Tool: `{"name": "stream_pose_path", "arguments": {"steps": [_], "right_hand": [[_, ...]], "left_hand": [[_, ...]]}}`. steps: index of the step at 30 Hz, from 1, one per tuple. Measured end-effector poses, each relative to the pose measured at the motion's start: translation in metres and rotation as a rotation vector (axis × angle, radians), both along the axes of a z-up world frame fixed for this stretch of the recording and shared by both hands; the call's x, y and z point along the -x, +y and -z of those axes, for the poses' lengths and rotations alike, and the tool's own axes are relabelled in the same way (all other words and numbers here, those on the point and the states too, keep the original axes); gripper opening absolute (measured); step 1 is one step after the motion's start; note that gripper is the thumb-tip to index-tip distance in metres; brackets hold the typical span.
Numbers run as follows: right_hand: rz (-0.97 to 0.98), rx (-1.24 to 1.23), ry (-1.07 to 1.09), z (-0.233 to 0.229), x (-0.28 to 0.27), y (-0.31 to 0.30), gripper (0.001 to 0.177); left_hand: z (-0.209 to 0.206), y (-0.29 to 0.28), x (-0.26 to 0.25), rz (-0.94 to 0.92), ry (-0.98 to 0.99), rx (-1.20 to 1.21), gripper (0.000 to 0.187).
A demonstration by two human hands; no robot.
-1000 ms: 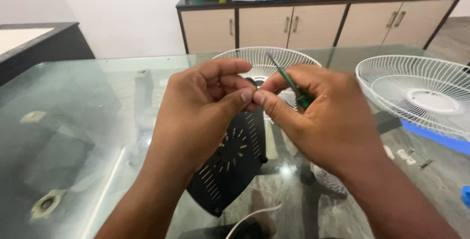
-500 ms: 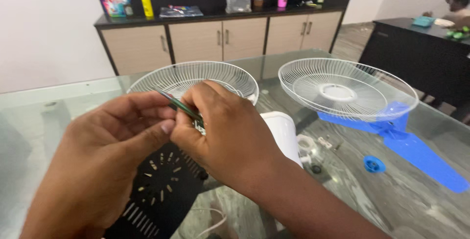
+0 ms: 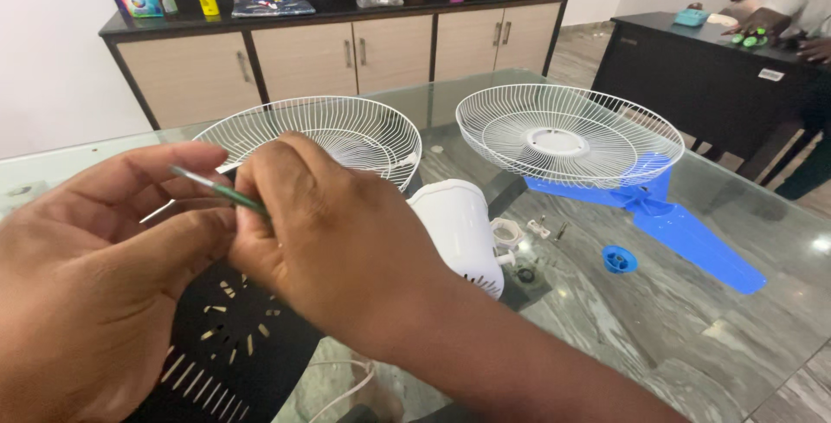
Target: The person disassembles a white fan motor housing using a screwdriver, then removes screws from a black fan base. The person handles the motor housing, fan grills, and base while working on a glass table.
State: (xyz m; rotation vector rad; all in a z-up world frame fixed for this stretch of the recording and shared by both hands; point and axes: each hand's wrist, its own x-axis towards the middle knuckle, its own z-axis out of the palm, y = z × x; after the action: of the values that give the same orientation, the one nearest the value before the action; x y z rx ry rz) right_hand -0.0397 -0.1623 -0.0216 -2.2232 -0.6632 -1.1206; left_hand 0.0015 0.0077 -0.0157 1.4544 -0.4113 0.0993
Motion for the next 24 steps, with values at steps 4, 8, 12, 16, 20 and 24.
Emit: {"name": "stream_pose_path", "arguments": {"steps": [4,8,12,16,20,24], "right_hand": [[-0.025,-0.027,0.029,-0.003,-0.002,-0.005,0.020],[0.046,-0.089,0.194,0.001,0.005,-0.042,0.021],[0.303,-0.045,0.263,0.046,0.022,-0.108,0.021],[0.654,-0.167,0.482,0.095,0.056,-0.191,0.025],[0.805,-0.140,0.620,0.145,0.074,-0.261,0.030],[0.735,-0.077,0.605,0.184,0.078,-0.285,0.025]], "left_hand": [[-0.003,-0.007,0.001,-0.066,-0.084,-0.108,0.038],[-0.004,0.009,-0.007,-0.254,-0.238,-0.405,0.038],[0.012,0.057,-0.051,-0.303,-0.406,-0.594,0.040],[0.018,0.061,-0.117,-0.394,-0.447,-0.470,0.050],[0.025,0.046,-0.053,-0.519,-0.482,-0.525,0.042],[0.042,-0.019,-0.001,-0.501,-0.827,-0.572,0.031]]}}
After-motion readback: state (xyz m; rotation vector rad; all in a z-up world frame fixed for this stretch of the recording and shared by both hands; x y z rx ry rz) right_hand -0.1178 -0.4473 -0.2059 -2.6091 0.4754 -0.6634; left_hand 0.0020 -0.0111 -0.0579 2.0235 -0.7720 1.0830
